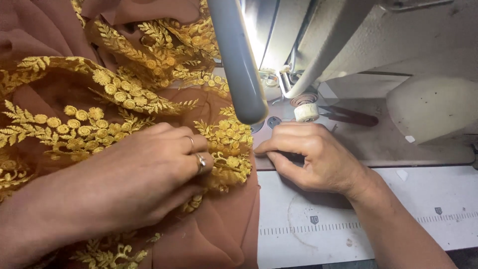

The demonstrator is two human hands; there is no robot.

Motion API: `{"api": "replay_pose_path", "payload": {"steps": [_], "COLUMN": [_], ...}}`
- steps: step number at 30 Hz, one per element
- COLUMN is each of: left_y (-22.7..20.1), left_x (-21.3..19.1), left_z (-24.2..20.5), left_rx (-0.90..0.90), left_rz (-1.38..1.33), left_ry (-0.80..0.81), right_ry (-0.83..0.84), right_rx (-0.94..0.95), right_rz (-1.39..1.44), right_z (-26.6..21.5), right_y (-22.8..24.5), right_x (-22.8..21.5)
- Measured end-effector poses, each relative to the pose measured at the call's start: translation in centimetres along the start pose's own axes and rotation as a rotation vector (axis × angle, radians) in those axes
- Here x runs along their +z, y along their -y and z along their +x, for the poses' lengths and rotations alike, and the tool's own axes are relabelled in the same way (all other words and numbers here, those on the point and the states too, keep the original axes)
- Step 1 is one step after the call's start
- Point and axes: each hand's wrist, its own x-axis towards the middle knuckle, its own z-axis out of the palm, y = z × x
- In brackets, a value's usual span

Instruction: Sewing a decorative gold lace border onto a brown garment using an industrial sewing machine.

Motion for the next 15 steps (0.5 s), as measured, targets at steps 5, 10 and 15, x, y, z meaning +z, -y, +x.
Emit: {"api": "replay_pose_path", "payload": {"steps": [5, 10, 15], "left_y": [-1.3, -2.3, -2.3], "left_x": [-1.7, -2.2, -2.3], "left_z": [-0.6, 0.7, 1.1], "left_rx": [-0.163, -0.19, -0.402], "left_rz": [-0.17, -0.167, -0.352], "left_ry": [0.032, 0.107, -0.132], "right_ry": [0.034, 0.065, 0.058], "right_rx": [-0.023, -0.023, -0.015], "right_rz": [0.003, 0.007, 0.034], "right_z": [-0.5, -0.8, -1.7], "right_y": [0.0, 0.3, 1.0], "right_x": [-0.2, -0.8, -1.6]}}
